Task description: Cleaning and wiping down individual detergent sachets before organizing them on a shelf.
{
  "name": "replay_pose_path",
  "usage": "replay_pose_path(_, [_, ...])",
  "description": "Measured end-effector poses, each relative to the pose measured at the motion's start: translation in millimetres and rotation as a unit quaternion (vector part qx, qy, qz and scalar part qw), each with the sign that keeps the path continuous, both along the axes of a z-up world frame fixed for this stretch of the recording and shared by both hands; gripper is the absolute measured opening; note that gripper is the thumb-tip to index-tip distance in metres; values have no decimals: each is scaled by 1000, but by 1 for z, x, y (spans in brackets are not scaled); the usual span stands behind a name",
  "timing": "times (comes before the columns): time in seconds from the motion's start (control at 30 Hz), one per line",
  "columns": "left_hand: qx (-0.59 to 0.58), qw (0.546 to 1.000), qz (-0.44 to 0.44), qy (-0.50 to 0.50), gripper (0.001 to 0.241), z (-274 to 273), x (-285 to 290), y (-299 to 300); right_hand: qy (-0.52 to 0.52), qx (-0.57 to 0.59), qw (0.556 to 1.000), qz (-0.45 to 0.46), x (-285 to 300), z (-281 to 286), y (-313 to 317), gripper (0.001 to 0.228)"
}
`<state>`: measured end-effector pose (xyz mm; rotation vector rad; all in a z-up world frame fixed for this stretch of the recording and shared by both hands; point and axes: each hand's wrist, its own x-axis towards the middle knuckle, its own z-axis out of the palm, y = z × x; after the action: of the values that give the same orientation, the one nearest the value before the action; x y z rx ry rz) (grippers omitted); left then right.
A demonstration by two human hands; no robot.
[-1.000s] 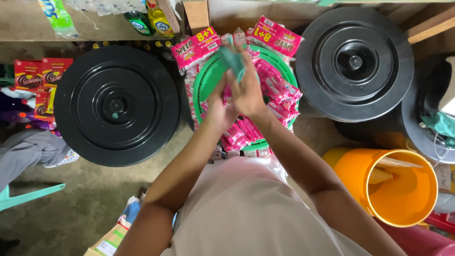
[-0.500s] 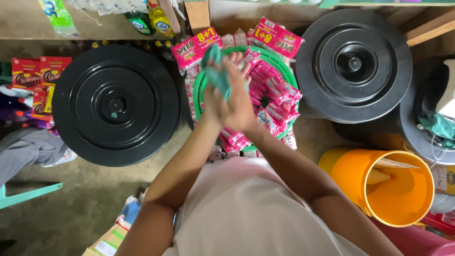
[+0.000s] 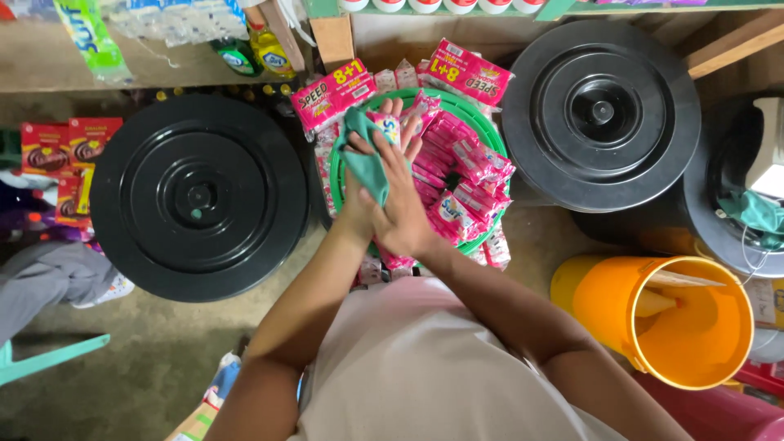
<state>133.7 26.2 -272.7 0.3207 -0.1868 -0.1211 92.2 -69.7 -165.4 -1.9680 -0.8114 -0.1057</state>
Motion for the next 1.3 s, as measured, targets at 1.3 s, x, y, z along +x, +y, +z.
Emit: replay_pose_path(1.3, [1, 997, 10, 82, 67, 47, -5, 20, 8, 46, 997, 69, 0, -4, -19, 45])
